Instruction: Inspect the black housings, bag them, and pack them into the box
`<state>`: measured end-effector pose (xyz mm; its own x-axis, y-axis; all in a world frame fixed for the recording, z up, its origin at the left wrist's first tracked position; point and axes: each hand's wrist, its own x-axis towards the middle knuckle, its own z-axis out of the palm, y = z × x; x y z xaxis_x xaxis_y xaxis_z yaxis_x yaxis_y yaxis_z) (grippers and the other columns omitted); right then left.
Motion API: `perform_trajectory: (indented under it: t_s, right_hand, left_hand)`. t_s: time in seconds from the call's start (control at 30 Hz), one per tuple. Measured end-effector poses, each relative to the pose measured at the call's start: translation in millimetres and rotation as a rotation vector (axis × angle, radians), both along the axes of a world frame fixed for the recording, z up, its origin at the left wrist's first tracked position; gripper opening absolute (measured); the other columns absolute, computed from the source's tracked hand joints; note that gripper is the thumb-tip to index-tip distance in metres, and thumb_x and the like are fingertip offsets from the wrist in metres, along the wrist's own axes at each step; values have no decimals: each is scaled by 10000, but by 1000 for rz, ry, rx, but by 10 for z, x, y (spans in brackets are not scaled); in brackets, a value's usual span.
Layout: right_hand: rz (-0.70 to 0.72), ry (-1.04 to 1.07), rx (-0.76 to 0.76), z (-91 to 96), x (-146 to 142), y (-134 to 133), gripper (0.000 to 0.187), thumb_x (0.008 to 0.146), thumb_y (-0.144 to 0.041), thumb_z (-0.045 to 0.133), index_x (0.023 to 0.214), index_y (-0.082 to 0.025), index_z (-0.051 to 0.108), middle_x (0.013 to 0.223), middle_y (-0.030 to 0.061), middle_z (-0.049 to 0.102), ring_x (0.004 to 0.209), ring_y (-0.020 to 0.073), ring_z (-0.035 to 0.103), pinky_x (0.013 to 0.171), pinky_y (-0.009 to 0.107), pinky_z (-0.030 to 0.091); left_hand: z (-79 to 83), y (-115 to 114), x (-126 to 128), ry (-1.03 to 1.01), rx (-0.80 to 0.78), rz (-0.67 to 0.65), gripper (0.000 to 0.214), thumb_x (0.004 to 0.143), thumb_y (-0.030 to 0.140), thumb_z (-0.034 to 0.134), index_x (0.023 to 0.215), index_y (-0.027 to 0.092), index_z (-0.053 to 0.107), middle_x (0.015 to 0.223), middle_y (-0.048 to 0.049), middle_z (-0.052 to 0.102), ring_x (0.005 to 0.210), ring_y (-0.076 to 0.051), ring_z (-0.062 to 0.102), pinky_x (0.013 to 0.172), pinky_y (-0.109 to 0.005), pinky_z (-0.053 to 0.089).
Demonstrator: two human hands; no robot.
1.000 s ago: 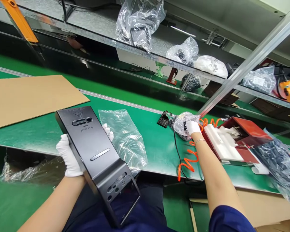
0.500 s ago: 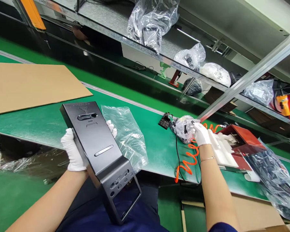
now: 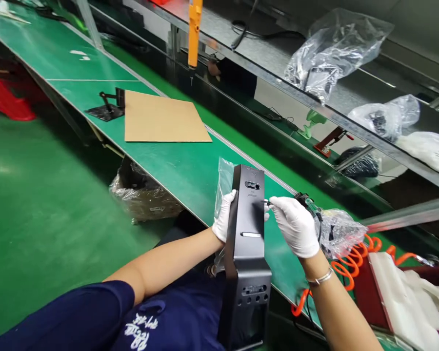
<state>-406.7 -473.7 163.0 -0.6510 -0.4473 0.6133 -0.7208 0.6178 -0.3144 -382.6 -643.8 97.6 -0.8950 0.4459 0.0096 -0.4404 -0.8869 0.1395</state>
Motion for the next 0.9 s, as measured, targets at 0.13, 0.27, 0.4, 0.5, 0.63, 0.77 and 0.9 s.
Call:
perform_trajectory:
  t_s: [0.13, 0.27, 0.4, 0.5, 0.63, 0.77, 0.9]
  right_hand:
    - [-119, -255, -159, -87, -105, -192, 308, 880, -462, 590, 950, -205, 745, 887, 64, 724, 758, 161, 691, 749, 306, 591]
    - [-158, -709, -541, -93, -120, -363, 375, 725, -514, 710, 893, -179, 700, 821, 43, 696, 611, 139, 640, 601, 282, 569]
    - [-134, -865, -687, -96, -166, -435, 451, 658, -528, 764, 914, -167, 674, 787, 34, 679, 602, 129, 613, 595, 286, 567]
    - [-148, -862, -686, -91, -228, -461, 468, 635, -537, 761, 903, -164, 672, 782, 36, 675, 611, 136, 611, 599, 295, 566]
    - [-246, -469, -390, -73, -287, -464, 387, 772, -530, 647, 901, -169, 705, 857, 60, 703, 669, 155, 651, 679, 304, 571]
    - [-151, 266, 123, -70, -252, -422, 281, 951, -404, 545, 1007, -204, 735, 970, 67, 730, 858, 148, 684, 769, 247, 533]
    - [-111, 563, 362, -54, -145, -465, 232, 985, -311, 525, 1051, -204, 720, 983, 65, 733, 805, 131, 659, 671, 230, 456]
  left_hand:
    - [-5, -29, 35, -36, 35, 59, 618, 1002, 549, 325, 1173, 87, 699, 1015, -128, 765, 981, -281, 722, 921, -413, 546]
    - [-93, -87, 26, -90, 24, 82, 547, 1001, 507, 390, 1163, 89, 702, 1026, -116, 772, 955, -256, 731, 927, -371, 546]
    - [-171, -138, -9, -97, 61, 95, 515, 977, 507, 438, 1185, 110, 692, 1079, -123, 771, 945, -249, 738, 935, -372, 548]
    - [-176, -169, -8, -78, 50, 52, 596, 943, 577, 451, 1185, 88, 690, 1044, -154, 772, 886, -274, 744, 874, -392, 564]
    - [-133, -177, 39, -78, -6, 43, 646, 929, 599, 450, 1180, 55, 690, 984, -172, 775, 834, -275, 743, 807, -370, 574]
    - [-71, -150, 112, -111, 5, 79, 550, 965, 516, 428, 1152, 82, 710, 940, -136, 781, 888, -265, 745, 845, -346, 570]
    - [-1, -122, 187, -150, 12, 185, 401, 976, 430, 465, 1081, 163, 746, 938, -73, 790, 929, -233, 741, 884, -315, 572]
